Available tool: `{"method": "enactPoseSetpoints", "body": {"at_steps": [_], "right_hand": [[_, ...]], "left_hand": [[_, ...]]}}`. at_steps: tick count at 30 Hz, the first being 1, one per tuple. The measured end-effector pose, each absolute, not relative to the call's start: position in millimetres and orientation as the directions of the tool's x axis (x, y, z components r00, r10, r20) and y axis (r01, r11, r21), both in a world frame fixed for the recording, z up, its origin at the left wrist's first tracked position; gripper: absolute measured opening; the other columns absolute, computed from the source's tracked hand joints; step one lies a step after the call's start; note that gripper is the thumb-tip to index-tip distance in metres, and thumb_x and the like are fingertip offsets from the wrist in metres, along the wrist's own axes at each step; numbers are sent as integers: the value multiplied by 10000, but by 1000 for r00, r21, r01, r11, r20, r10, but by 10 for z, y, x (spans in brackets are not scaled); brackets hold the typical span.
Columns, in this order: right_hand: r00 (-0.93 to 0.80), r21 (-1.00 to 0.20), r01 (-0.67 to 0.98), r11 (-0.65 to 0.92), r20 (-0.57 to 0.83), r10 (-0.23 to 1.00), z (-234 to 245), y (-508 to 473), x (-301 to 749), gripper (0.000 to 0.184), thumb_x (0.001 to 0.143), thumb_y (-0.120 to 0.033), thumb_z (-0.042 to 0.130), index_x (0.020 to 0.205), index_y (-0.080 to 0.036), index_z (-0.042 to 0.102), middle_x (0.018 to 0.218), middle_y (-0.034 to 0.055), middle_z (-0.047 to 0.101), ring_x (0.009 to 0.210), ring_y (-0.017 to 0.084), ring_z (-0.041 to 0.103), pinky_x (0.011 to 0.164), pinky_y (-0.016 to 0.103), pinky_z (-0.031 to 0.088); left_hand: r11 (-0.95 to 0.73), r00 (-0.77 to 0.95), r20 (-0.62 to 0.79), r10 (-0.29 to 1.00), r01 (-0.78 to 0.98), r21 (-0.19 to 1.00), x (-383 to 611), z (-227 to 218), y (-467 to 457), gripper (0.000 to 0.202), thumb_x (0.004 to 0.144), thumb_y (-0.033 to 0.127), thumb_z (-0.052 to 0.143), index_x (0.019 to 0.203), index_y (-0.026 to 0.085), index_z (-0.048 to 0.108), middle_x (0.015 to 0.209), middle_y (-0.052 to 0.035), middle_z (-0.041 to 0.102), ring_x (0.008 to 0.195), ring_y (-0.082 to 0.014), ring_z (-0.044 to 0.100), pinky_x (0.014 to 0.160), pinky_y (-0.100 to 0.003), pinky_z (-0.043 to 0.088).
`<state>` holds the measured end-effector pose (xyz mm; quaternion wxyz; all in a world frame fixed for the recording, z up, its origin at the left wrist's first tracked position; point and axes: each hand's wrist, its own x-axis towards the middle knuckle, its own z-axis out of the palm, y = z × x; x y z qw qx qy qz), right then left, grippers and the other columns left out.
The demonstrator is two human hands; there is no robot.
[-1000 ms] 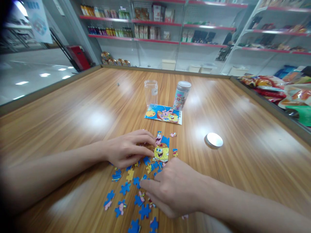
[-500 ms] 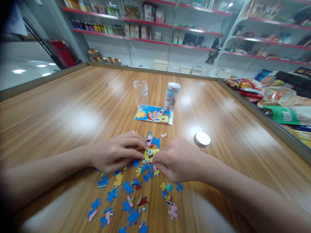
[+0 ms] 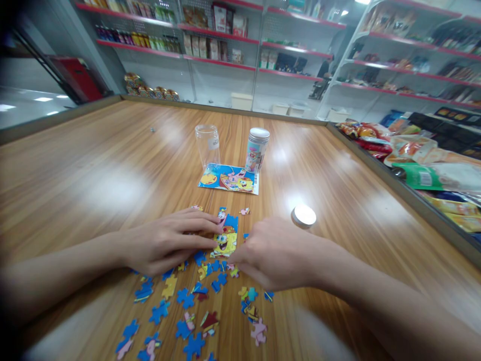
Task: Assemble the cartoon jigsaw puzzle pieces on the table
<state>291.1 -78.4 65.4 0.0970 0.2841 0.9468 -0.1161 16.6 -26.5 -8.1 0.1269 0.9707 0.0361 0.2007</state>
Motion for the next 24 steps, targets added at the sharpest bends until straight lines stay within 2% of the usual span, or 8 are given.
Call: {"method": "enactPoseSetpoints", "body": {"at_steps": [4,8,13,17,24], "right_hand": [[-656,-27,733,679,-292,696,753,-700,3034,317,937,-278,506,710,-180,705,629,62,665,568,132,541,575,279,262],[-563,31,803,595,-287,775,744,-631,3074,323,951,-272,508,767,-186,759,696,83,705,643,155,609,603,272,304],[-590,25,790,612,-237,772,658,-616,3006,317,968,-306,531,778,-194,759,711,71,721,637,150,612,600,281,282],[-595,41,783,620,-241,767,619,-626,2947,298,952,-380,583,789,-207,762,713,62,727,621,149,607,558,285,215],[-564,105,791,603,-258,785,602,-639,2896,262,929,-357,626,776,-200,770,691,57,721,593,144,594,531,289,148]], "left_hand": [[-961,915,381,133,25,276,165,-89,-265,438,862,84,527,1290,154,587,1347,-168,595,1305,-310,518,1064,-524,455],[-955,917,369,150,37,295,155,-102,-265,436,862,85,541,1289,163,587,1357,-166,587,1315,-310,511,1068,-519,457],[-956,916,369,156,47,290,155,-99,-270,429,855,87,560,1273,175,601,1335,-163,601,1291,-311,536,1066,-515,468],[-952,912,373,169,52,303,168,-90,-275,402,858,85,565,1246,177,613,1311,-157,616,1273,-305,552,1059,-502,479],[-951,921,351,171,60,304,160,-94,-275,413,868,89,549,1267,178,603,1348,-156,594,1283,-302,536,1065,-516,462]]}}
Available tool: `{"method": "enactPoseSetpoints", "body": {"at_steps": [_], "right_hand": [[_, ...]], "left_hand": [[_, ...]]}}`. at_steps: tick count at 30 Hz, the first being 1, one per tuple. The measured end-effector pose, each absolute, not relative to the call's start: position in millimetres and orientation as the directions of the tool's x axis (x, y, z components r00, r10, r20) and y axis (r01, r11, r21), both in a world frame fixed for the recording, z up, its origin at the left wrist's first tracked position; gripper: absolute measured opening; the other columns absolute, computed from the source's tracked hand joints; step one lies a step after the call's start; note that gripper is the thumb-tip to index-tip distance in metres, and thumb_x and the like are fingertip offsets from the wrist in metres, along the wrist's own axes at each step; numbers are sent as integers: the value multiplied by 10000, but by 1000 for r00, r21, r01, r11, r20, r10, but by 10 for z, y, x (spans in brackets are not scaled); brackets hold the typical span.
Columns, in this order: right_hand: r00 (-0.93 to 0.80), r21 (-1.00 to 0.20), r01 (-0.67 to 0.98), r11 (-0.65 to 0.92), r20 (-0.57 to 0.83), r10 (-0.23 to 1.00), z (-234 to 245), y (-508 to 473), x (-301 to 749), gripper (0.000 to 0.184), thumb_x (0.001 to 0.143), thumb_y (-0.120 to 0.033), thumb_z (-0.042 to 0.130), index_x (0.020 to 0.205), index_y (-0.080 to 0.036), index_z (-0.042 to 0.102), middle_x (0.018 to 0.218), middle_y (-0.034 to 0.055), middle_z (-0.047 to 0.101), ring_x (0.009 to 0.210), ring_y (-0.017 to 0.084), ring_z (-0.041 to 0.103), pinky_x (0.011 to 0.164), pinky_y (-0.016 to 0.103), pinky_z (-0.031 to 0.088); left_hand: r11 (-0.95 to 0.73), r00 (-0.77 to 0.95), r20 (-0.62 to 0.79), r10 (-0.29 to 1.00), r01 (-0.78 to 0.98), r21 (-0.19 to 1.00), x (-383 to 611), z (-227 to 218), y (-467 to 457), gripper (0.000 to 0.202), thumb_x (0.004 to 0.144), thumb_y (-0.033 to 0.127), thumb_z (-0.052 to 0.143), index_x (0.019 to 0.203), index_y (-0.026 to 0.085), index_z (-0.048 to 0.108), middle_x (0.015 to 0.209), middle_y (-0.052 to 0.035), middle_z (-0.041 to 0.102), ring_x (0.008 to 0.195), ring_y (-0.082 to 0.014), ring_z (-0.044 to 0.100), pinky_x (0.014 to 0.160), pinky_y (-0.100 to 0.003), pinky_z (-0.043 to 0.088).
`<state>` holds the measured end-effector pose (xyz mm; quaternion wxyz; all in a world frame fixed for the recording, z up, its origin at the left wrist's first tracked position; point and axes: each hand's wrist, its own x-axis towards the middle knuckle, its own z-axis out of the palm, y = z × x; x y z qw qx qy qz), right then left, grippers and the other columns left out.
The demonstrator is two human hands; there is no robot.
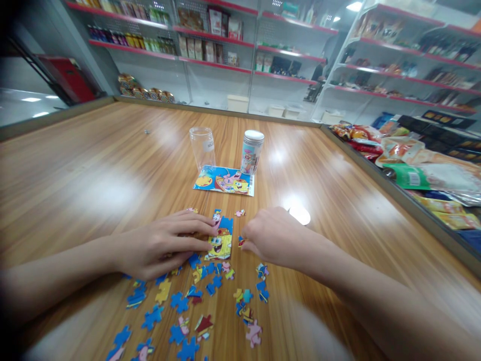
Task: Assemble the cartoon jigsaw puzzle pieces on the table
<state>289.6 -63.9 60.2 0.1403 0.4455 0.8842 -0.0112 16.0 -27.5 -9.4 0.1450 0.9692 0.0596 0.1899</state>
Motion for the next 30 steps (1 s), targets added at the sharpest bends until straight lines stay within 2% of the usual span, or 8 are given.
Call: {"method": "enactPoseSetpoints", "body": {"at_steps": [3,8,13,15,17,22,30], "right_hand": [[-564,96,792,603,-261,783,599,-641,2898,241,923,-349,638,788,-208,780,676,52,714,589,146,598,526,286,154],[-582,7,796,606,-269,767,618,-634,2953,242,895,-352,667,738,-197,767,658,46,701,583,137,591,530,278,183],[-613,-199,788,583,-340,713,661,-585,3087,209,923,-320,630,823,-222,785,774,34,753,640,133,623,570,258,298],[-595,-242,803,545,-388,704,680,-569,3129,182,909,-321,643,877,-226,794,823,37,766,648,135,628,583,253,329],[-575,-235,817,527,-414,706,692,-563,3148,179,898,-319,646,902,-223,797,827,40,765,645,138,623,591,252,342],[-562,-129,812,569,-435,704,714,-591,3132,165,847,-355,687,807,-219,772,671,17,697,602,148,576,563,265,300],[-511,23,809,588,-466,722,774,-705,3097,279,745,-445,798,931,-237,780,690,46,692,693,222,633,564,288,275]], "left_hand": [[-950,925,339,174,66,307,157,-92,-274,412,870,90,550,1269,178,603,1357,-151,589,1290,-300,527,1064,-516,457],[-948,923,345,169,57,312,167,-89,-270,411,872,87,543,1269,174,603,1344,-155,597,1290,-299,527,1063,-517,456],[-951,922,350,165,55,303,161,-87,-268,421,867,77,548,1273,171,605,1349,-160,592,1296,-305,525,1062,-512,464],[-950,920,356,163,49,309,159,-82,-268,415,865,75,554,1265,169,610,1344,-162,595,1298,-305,529,1066,-504,469],[-948,915,370,162,40,315,161,-75,-269,412,864,71,557,1261,165,614,1334,-166,601,1297,-308,534,1063,-497,478],[-949,913,377,159,36,314,173,-69,-269,424,863,68,551,1272,164,612,1337,-165,601,1305,-309,528,1057,-504,488],[-944,909,380,168,37,329,172,-77,-265,410,867,79,561,1262,177,615,1327,-163,609,1289,-305,547,1052,-504,499]]}}
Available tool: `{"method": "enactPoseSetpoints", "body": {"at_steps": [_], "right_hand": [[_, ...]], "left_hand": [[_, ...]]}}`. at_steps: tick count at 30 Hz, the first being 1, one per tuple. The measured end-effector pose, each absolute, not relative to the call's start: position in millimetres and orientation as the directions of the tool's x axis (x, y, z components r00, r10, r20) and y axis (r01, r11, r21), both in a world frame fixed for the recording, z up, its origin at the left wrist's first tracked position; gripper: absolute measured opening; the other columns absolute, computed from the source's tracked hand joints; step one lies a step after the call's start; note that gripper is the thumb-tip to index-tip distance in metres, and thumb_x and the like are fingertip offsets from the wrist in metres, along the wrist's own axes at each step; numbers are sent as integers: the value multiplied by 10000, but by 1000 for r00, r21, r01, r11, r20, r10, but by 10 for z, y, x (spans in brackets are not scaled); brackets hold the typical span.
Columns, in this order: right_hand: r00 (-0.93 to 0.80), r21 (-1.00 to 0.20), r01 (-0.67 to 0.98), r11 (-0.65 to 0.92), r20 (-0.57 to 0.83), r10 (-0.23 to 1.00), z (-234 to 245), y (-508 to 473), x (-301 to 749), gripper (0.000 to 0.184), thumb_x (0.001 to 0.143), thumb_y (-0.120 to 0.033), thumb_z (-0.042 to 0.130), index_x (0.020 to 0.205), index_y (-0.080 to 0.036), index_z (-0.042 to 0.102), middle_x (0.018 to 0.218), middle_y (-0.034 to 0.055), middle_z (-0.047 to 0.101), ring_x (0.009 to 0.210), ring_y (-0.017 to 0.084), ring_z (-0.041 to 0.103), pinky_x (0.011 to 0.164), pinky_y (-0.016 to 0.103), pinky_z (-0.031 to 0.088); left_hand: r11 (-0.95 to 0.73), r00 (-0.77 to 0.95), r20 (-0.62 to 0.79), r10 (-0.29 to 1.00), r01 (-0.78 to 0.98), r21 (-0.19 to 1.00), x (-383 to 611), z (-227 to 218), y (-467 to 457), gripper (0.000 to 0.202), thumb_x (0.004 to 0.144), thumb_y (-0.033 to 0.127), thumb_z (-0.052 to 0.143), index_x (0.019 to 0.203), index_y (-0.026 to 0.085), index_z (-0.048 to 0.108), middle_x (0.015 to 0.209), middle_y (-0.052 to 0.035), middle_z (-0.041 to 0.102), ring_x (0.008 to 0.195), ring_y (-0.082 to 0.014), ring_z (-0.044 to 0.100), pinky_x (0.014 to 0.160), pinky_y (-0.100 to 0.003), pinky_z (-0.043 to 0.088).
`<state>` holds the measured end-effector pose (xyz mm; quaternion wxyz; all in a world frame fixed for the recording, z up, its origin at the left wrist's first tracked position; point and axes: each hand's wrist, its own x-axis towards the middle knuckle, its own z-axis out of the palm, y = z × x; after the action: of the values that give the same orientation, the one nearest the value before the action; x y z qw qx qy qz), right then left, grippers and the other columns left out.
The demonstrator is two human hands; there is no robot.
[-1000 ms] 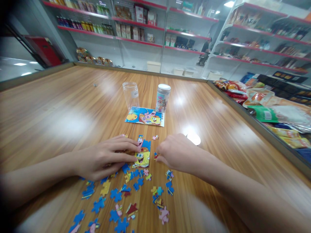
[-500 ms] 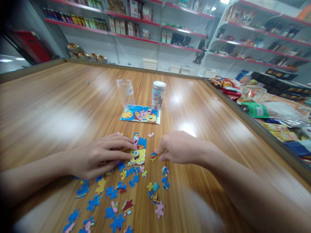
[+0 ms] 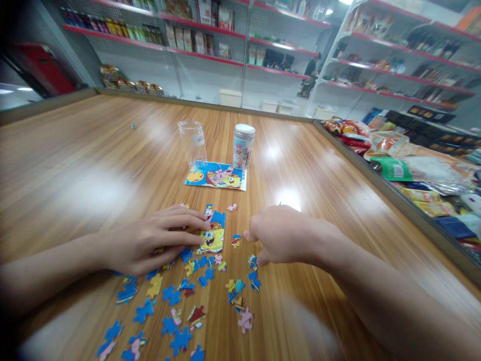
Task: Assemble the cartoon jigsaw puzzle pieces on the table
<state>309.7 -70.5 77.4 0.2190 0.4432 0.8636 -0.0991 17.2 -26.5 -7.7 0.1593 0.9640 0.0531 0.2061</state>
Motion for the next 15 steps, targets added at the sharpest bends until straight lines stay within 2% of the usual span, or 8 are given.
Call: {"method": "enactPoseSetpoints", "body": {"at_steps": [2,8,15], "right_hand": [[-511,49,801,596,-462,725,774,-733,3083,315,741,-457,804,954,-226,776,707,55,697,695,229,639,564,291,273],[-529,105,766,635,-458,714,768,-769,3062,264,767,-413,794,941,-217,764,736,59,707,690,223,641,582,292,286],[-527,111,771,627,-441,726,764,-777,3032,194,770,-367,780,874,-205,757,728,63,705,685,222,642,565,295,251]], "left_hand": [[-945,910,381,165,35,325,175,-71,-268,411,866,76,559,1261,174,617,1327,-163,609,1287,-304,548,1053,-503,499],[-948,916,365,164,44,315,173,-73,-264,427,867,73,547,1279,170,610,1348,-157,593,1315,-302,517,1073,-504,477],[-952,914,373,158,41,304,177,-71,-263,422,880,86,542,1285,187,603,1337,-159,601,1288,-301,534,1045,-505,492]]}}
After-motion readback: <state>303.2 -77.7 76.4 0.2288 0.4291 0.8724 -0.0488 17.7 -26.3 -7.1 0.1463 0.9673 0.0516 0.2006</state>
